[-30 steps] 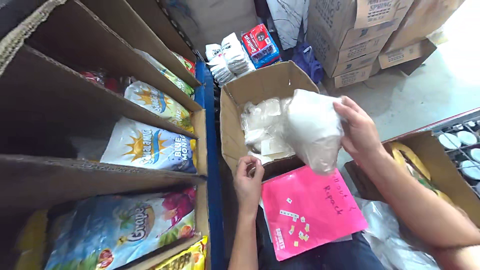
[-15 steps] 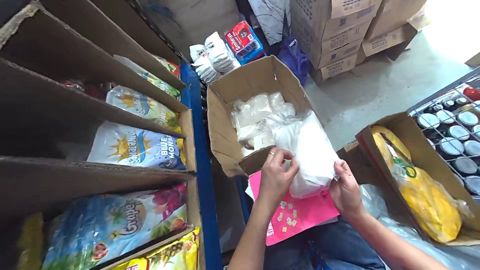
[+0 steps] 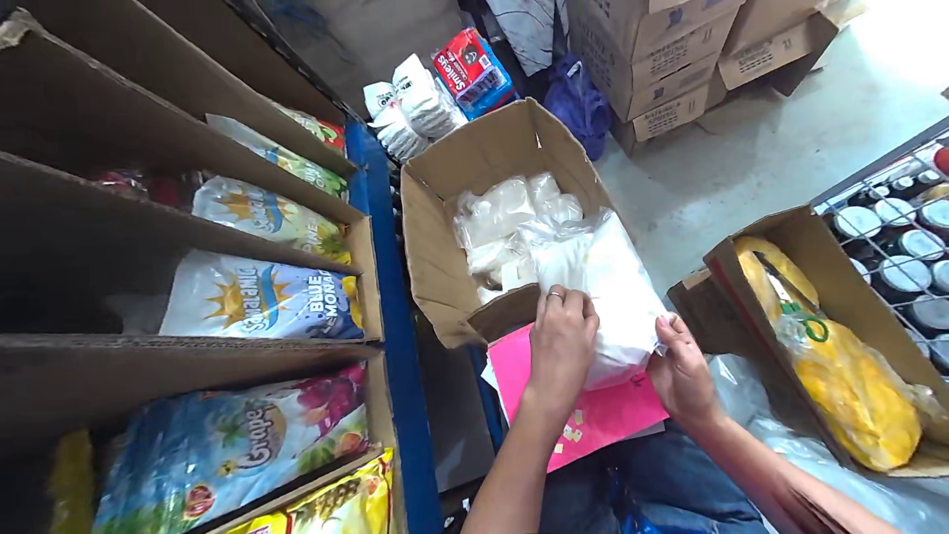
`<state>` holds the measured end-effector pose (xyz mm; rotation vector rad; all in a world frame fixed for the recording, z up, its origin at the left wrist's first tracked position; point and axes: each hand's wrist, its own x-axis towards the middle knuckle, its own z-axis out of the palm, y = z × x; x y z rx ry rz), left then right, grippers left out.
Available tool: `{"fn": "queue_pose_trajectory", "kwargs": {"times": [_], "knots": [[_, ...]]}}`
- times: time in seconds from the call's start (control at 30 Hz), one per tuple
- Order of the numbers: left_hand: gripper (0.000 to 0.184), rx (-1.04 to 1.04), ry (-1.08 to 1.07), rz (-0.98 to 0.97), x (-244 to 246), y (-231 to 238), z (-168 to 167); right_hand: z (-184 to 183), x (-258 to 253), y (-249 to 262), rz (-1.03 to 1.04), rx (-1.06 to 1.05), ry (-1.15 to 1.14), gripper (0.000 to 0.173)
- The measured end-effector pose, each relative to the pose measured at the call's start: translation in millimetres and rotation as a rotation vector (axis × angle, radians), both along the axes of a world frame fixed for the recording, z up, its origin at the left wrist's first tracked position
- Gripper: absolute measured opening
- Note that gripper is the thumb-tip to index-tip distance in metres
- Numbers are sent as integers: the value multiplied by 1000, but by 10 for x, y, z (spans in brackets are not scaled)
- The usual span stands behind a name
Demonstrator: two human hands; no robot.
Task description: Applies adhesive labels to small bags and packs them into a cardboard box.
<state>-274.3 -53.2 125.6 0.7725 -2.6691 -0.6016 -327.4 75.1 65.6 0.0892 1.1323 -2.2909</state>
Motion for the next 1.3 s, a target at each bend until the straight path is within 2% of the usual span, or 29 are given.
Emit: {"fn": "queue_pose_trajectory", "kwargs": {"times": [0.1, 0.2, 0.37, 0.77, 1.0, 1.13, 1.2, 1.3], "knots": [[17, 90, -9, -47, 86, -33, 71, -6, 6, 9, 5, -11, -11, 15], [19, 81, 44, -16, 107, -29, 39, -12, 11, 9, 7, -25, -7, 16], [29, 13, -16, -16, 74, 18, -37, -10, 14, 10, 3, -25, -16, 17], [24, -59, 36, -65, 95, 77, -70, 21, 11, 9, 6, -18, -30, 17], [25, 117, 81, -31, -91, -246, 25, -1, -5, 17, 11, -13, -33, 17], [29, 325, -30, -160, -328, -549, -16, 16, -15, 22, 25, 21, -24, 17], [31, 319, -138, -112, -417, -639, -40, 45, -21, 30, 43, 37, -21, 16], [38, 183, -171, 87, -449, -736, -84, 52, -26, 26, 49, 29, -19, 17]]}}
